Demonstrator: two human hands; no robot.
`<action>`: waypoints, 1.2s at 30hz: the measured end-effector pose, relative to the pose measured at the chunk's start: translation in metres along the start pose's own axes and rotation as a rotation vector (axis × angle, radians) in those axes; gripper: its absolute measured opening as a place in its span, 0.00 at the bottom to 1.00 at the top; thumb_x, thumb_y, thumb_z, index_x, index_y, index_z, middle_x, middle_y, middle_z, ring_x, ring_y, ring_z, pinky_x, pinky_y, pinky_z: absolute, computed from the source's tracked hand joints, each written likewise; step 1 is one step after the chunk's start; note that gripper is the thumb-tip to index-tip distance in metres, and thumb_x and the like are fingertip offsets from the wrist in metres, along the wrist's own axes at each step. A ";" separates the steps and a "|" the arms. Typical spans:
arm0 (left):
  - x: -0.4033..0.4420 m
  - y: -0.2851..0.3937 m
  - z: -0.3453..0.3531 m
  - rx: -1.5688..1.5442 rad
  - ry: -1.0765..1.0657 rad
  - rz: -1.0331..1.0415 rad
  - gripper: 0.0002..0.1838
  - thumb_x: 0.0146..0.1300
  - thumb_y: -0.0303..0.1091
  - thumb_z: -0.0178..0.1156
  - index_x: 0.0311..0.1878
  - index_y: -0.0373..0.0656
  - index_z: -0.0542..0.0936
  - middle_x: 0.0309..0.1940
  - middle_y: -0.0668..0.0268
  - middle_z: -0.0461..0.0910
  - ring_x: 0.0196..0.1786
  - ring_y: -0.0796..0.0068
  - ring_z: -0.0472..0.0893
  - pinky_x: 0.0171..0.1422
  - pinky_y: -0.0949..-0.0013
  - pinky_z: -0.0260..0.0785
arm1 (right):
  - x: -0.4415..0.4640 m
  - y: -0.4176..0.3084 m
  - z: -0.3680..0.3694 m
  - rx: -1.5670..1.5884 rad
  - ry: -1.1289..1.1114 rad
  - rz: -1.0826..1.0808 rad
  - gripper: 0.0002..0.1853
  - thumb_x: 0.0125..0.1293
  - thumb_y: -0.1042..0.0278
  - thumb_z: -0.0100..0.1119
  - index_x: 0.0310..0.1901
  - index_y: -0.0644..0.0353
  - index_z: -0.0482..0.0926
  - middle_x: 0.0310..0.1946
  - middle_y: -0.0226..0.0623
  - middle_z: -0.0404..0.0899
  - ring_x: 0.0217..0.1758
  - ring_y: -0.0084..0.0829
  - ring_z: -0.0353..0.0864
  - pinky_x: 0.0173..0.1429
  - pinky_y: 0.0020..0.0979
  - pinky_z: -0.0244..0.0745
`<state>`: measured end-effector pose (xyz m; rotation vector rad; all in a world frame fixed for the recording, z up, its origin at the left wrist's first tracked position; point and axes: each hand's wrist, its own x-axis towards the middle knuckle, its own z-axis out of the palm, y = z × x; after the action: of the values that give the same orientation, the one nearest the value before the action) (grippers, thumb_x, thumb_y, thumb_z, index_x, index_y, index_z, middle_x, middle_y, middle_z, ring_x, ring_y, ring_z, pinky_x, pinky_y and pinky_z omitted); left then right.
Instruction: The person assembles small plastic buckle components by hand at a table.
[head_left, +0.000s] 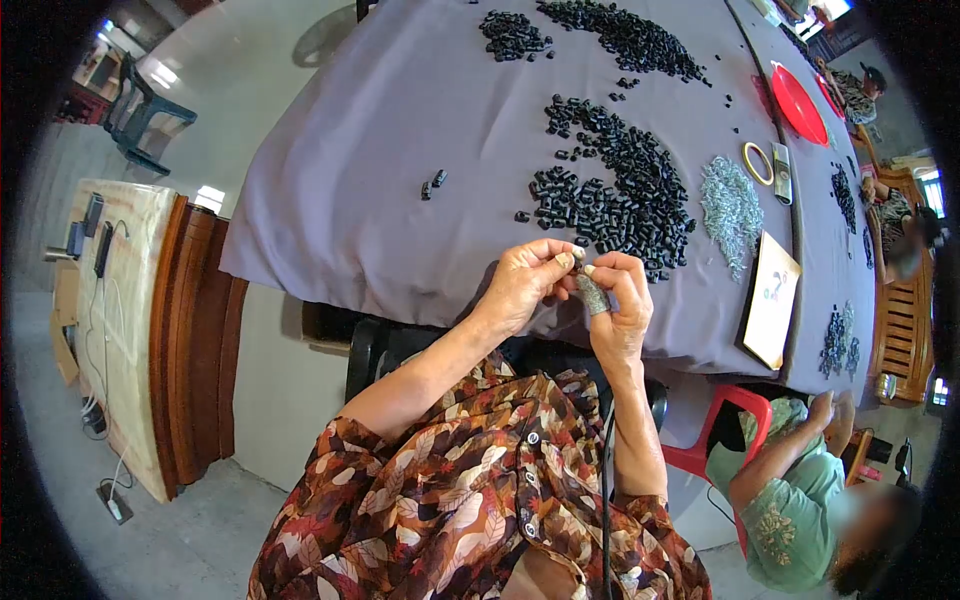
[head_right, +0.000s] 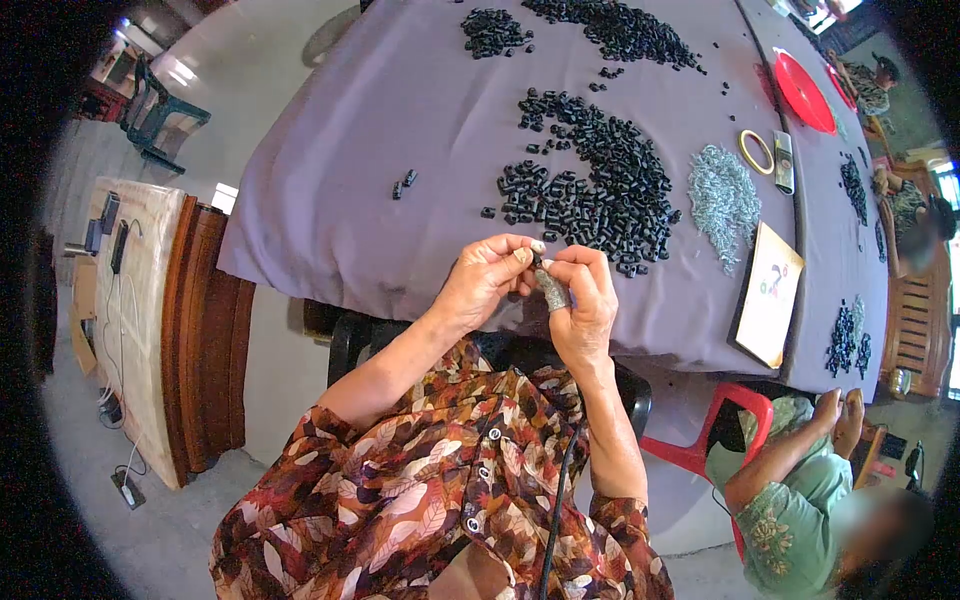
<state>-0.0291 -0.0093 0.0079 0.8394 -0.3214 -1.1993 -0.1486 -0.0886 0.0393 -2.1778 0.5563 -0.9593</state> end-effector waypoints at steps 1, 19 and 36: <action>0.000 0.001 -0.001 -0.003 0.010 -0.018 0.08 0.65 0.29 0.54 0.44 0.36 0.77 0.32 0.67 0.78 0.28 0.83 0.75 0.34 0.79 0.70 | 0.000 0.001 0.001 -0.003 0.003 -0.007 0.12 0.44 0.87 0.56 0.32 0.62 0.74 0.35 0.39 0.73 0.36 0.36 0.74 0.39 0.29 0.70; -0.003 0.002 -0.004 -0.263 -0.085 -0.051 0.05 0.65 0.32 0.54 0.42 0.44 0.76 0.29 0.72 0.76 0.29 0.83 0.74 0.35 0.79 0.69 | 0.063 0.011 -0.010 0.412 -0.381 0.367 0.05 0.57 0.76 0.62 0.34 0.63 0.76 0.25 0.24 0.76 0.29 0.15 0.71 0.34 0.20 0.68; -0.002 0.001 -0.004 -0.244 -0.069 -0.092 0.05 0.66 0.30 0.53 0.41 0.41 0.76 0.30 0.69 0.76 0.28 0.83 0.73 0.35 0.77 0.69 | 0.133 0.061 0.042 -0.546 -0.280 -0.072 0.11 0.53 0.77 0.53 0.39 0.57 0.77 0.34 0.42 0.75 0.37 0.46 0.78 0.41 0.42 0.72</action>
<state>-0.0266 -0.0056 0.0058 0.6071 -0.1885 -1.3257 -0.0384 -0.1936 0.0366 -2.7745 0.6623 -0.5583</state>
